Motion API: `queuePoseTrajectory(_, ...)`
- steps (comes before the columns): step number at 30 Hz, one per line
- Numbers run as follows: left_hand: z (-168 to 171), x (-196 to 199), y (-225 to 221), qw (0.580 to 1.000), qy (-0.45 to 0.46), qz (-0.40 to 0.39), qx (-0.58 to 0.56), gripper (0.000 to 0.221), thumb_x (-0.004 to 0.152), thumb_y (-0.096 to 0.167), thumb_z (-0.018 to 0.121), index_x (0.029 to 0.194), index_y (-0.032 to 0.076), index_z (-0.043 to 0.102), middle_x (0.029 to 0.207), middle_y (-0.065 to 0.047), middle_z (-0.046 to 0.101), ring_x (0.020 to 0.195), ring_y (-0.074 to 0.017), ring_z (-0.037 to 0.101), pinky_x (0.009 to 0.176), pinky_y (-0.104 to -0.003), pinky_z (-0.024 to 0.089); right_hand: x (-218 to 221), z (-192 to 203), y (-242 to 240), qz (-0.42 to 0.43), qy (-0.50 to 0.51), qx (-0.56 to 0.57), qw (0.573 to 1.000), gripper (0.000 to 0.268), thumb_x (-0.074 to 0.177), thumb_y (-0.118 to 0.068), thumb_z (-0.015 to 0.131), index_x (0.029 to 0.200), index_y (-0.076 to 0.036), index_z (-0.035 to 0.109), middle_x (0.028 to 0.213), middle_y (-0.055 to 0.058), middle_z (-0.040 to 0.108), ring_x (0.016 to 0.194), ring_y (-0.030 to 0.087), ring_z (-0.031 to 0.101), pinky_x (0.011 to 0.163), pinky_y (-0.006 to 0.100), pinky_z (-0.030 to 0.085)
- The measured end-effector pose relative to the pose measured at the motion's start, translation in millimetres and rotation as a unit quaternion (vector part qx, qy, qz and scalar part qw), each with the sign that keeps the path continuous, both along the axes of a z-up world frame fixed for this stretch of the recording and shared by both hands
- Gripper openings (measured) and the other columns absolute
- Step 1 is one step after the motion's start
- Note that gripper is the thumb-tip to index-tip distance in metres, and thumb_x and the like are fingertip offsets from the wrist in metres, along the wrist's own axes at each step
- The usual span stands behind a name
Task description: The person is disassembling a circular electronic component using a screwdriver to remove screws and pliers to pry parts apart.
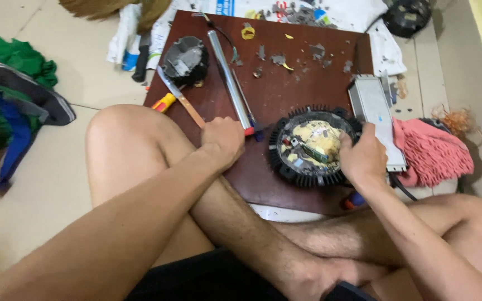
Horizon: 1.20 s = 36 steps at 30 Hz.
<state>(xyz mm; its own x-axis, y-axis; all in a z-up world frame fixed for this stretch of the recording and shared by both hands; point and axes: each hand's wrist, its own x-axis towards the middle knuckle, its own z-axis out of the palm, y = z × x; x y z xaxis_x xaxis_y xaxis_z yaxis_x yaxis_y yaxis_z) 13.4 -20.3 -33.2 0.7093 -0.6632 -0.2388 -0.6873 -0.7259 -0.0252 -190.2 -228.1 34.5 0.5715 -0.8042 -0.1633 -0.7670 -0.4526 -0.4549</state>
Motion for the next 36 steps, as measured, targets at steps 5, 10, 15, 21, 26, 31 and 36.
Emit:
queuePoseTrajectory(5,30,-15,11,0.999,0.01,0.01,0.035,0.032,0.089,0.028,0.063,0.113,0.013,0.08,0.106,-0.009,0.081,0.114,-0.0368,0.068,0.079,-0.049,0.051,-1,-4,0,0.037,0.007,-0.034,0.999,0.053,0.11,-0.033,0.054,0.152,-0.002,0.044,0.127,0.038,0.064,0.122,0.06,0.061,0.099,0.07,0.051)
queuePoseTrajectory(10,41,-21,12,0.99,0.119,0.039,-0.071,0.042,0.09,0.015,0.064,0.128,0.0,0.069,0.119,-0.023,0.076,0.114,-0.0496,0.071,0.086,-0.059,0.062,-1,-4,4,0.042,0.006,-0.044,0.998,0.051,0.11,-0.032,0.052,0.15,-0.001,0.044,0.125,0.036,0.064,0.121,0.06,0.062,0.096,0.071,0.053)
queuePoseTrajectory(15,41,-24,13,0.992,0.102,0.038,-0.061,0.061,0.092,0.013,0.065,0.149,0.003,0.048,0.141,-0.02,0.044,0.115,-0.0532,0.066,0.084,-0.072,0.058,-7,-16,9,0.055,-0.025,-0.093,0.994,0.05,0.109,-0.029,0.057,0.15,-0.002,0.046,0.119,0.034,0.066,0.115,0.058,0.066,0.093,0.069,0.054)
queuePoseTrajectory(21,53,-49,11,0.998,0.06,-0.003,0.015,0.067,0.097,0.027,0.068,0.152,-0.002,0.043,0.134,-0.023,0.045,0.11,-0.0503,0.066,0.065,-0.068,0.056,-19,0,30,0.066,-0.051,-0.108,0.991,0.05,0.11,-0.025,0.055,0.152,-0.001,0.042,0.119,0.032,0.063,0.115,0.058,0.065,0.093,0.068,0.054)
queuePoseTrajectory(26,36,-80,-8,0.996,-0.068,0.043,-0.028,0.036,0.101,0.017,0.053,0.131,0.003,0.065,0.12,-0.025,0.055,0.094,-0.0445,0.065,0.055,-0.064,0.048,-19,-13,25,0.061,-0.073,-0.121,0.988,0.05,0.11,-0.025,0.058,0.152,-0.002,0.044,0.119,0.033,0.063,0.114,0.058,0.065,0.092,0.069,0.055)
queuePoseTrajectory(31,30,-81,-32,0.988,-0.096,0.124,-0.005,0.035,0.099,0.014,0.046,0.115,0.009,0.077,0.111,-0.021,0.062,0.087,-0.0409,0.061,0.064,-0.06,0.042,-17,0,28,0.054,-0.059,-0.085,0.993,0.049,0.112,-0.025,0.054,0.154,-0.003,0.043,0.125,0.031,0.062,0.119,0.052,0.066,0.093,0.063,0.057)
queuePoseTrajectory(36,80,-96,-26,0.977,0.003,-0.082,0.196,0.033,0.104,0.02,0.05,0.123,0.009,0.075,0.121,-0.019,0.072,0.111,-0.0473,0.059,0.074,-0.059,0.045,-18,7,39,0.027,-0.071,-0.073,0.994,0.049,0.112,-0.024,0.054,0.155,-0.003,0.043,0.126,0.03,0.061,0.12,0.049,0.066,0.094,0.063,0.058)
